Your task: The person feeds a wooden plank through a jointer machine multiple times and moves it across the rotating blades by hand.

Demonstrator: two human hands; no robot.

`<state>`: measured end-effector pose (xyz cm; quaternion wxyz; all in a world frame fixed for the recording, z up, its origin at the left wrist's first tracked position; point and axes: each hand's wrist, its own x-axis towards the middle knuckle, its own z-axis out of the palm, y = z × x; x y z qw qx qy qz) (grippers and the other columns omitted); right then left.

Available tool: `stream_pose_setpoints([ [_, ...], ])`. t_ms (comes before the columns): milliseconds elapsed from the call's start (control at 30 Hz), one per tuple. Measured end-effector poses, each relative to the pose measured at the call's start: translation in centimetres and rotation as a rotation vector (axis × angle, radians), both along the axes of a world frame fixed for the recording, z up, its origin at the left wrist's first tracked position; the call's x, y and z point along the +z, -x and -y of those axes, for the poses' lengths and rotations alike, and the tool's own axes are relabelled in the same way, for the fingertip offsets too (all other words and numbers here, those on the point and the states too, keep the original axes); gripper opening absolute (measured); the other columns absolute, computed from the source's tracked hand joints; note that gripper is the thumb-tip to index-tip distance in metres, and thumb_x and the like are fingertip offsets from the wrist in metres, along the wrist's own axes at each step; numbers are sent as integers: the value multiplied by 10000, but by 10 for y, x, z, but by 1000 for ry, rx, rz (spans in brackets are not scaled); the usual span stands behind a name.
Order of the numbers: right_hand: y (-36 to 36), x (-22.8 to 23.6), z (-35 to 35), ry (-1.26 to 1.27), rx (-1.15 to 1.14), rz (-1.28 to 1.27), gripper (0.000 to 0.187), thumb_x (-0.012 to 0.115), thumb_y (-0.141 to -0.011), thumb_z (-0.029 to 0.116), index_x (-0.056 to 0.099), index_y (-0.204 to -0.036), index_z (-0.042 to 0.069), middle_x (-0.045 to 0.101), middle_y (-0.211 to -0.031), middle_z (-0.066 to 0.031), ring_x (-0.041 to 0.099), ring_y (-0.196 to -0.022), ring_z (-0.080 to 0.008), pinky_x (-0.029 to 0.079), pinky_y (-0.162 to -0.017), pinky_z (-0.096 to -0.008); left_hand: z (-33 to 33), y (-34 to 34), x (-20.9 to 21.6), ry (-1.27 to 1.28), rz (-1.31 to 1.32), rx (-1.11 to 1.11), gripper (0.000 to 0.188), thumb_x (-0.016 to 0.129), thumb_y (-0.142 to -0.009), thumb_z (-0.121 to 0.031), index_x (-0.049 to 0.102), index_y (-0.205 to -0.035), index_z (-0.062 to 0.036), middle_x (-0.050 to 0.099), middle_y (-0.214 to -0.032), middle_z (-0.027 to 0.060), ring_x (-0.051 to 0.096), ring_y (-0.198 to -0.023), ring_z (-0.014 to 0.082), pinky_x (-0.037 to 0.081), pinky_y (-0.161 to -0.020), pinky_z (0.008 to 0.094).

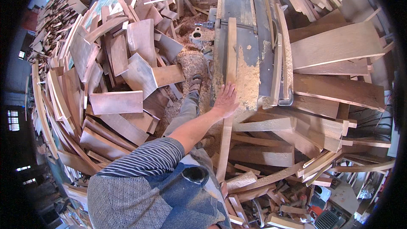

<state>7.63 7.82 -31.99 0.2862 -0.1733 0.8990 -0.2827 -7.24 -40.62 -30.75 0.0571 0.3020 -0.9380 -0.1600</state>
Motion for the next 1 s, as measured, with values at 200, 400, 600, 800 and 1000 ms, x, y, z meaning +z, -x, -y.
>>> stream_pose_setpoints([
  [200,6,6,26,7,-42,103,372,610,-952,138,589,-1306,27,698,-1093,-216,690,-1002,-375,539,-831,-433,24,8,14,-49,76,3,755,503,-980,-484,390,-1471,78,243,-1630,204,87,-1554,382,46,-1261,519],
  [400,25,75,113,-7,-99,146,259,574,-955,98,635,-1204,58,711,-941,-182,716,-895,-330,539,-743,-452,60,30,14,-44,176,-9,745,465,-1000,-490,378,-1502,53,208,-1655,189,43,-1565,364,18,-1264,510],
  [600,38,40,133,-19,-6,19,438,725,-845,140,600,-1246,16,697,-1023,-248,680,-947,-437,537,-798,-477,108,46,8,48,33,-9,675,557,-970,-425,433,-1399,81,312,-1566,245,152,-1530,417,141,-1245,547],
  [800,62,36,177,-56,17,117,598,722,-762,97,540,-1317,-34,670,-1119,-279,652,-1037,-465,519,-904,-499,160,68,9,20,67,13,694,540,-982,-423,400,-1437,83,275,-1589,224,117,-1543,392,119,-1254,528],
  [1000,78,34,221,-18,-40,56,485,649,-731,84,599,-1212,51,684,-1008,-249,660,-976,-460,520,-849,-505,201,85,5,56,66,10,685,536,-988,-424,399,-1429,82,273,-1592,217,116,-1545,385,120,-1254,530],
])
